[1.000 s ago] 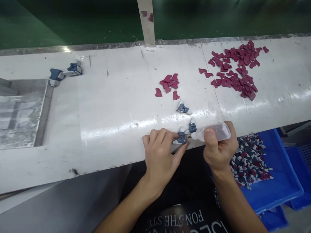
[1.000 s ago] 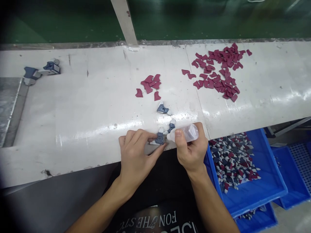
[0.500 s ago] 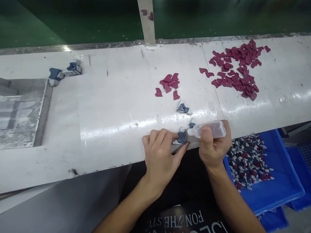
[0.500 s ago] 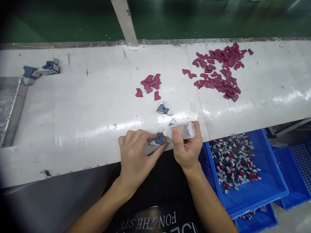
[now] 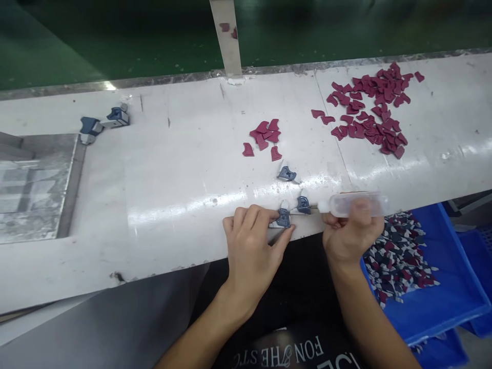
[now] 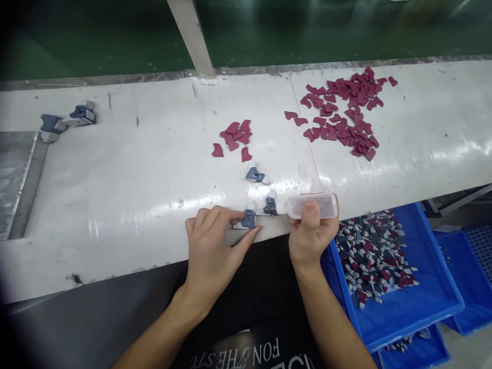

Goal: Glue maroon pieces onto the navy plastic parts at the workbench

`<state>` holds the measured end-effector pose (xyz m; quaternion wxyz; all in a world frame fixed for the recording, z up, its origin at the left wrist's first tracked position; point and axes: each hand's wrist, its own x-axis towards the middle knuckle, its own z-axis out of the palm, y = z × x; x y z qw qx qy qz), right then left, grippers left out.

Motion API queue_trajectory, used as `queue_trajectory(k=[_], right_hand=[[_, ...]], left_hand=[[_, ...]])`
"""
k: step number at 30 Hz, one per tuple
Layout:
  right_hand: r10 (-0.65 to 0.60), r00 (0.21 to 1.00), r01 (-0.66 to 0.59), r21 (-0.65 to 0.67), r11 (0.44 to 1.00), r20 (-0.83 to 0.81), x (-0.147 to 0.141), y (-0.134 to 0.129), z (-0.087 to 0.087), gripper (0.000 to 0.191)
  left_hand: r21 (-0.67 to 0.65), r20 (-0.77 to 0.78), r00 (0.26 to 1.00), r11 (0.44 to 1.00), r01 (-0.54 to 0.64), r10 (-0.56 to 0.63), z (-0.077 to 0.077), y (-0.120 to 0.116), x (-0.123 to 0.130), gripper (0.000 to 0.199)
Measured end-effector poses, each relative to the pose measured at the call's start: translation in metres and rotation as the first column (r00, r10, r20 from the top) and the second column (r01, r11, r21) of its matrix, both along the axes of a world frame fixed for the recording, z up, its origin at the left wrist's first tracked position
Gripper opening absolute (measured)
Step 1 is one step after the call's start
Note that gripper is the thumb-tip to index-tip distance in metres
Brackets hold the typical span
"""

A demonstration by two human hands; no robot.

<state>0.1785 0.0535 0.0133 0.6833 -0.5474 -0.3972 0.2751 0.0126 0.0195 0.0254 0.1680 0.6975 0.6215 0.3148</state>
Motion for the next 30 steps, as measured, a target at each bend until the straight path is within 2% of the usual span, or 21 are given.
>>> queue_trajectory(k=[2, 4, 8, 11, 15, 17, 20, 25, 28, 30], right_hand=[[0.001, 0.995, -0.002, -0.010, 1.000, -0.095, 0.000, 0.002, 0.000, 0.043], [-0.001, 0.993, -0.001, -0.019, 1.000, -0.116, 0.000, 0.003, 0.000, 0.041], [-0.018, 0.988, 0.011, -0.044, 0.999, -0.152, 0.000, 0.003, 0.000, 0.037], [-0.003, 0.982, -0.002, -0.029, 1.000, -0.189, -0.001, 0.003, 0.001, 0.038], [0.017, 0.977, -0.021, -0.015, 1.000, -0.212, -0.001, 0.005, 0.002, 0.039], [0.021, 0.976, -0.026, -0.019, 0.999, -0.218, -0.001, 0.005, 0.002, 0.039], [0.022, 0.970, -0.030, -0.033, 0.999, -0.243, 0.000, 0.005, 0.003, 0.040], [0.019, 0.965, -0.034, -0.052, 0.998, -0.263, 0.001, 0.008, 0.008, 0.044], [0.017, 0.963, -0.036, -0.067, 0.997, -0.269, 0.002, 0.009, 0.011, 0.046], [0.025, 0.960, -0.045, -0.067, 0.997, -0.280, 0.003, 0.009, 0.012, 0.046]], left_hand=[[0.011, -0.050, 0.998, 1.000, -0.023, 0.023, 0.001, 0.006, -0.006, 0.021], [0.028, -0.097, 0.993, 0.997, -0.065, 0.068, 0.001, 0.015, -0.015, 0.021], [-0.051, -0.103, 0.993, 0.996, -0.071, 0.066, 0.008, 0.037, -0.030, 0.035], [-0.003, -0.147, 0.989, 1.000, 0.001, -0.002, 0.017, 0.053, -0.028, 0.044], [0.016, -0.249, 0.948, 0.978, 0.207, -0.196, 0.024, 0.077, -0.010, 0.050], [-0.002, -0.312, 0.915, 0.963, 0.269, -0.256, 0.024, 0.089, -0.002, 0.043], [-0.015, -0.399, 0.875, 0.956, 0.294, -0.275, 0.021, 0.100, 0.002, 0.023], [0.070, -0.400, 0.870, 0.937, 0.343, -0.288, 0.020, 0.092, -0.008, 0.013], [0.168, -0.337, 0.895, 0.917, 0.363, -0.293, 0.025, 0.071, -0.016, 0.013], [0.222, -0.265, 0.926, 0.918, 0.329, -0.268, 0.029, 0.051, -0.019, 0.014]])
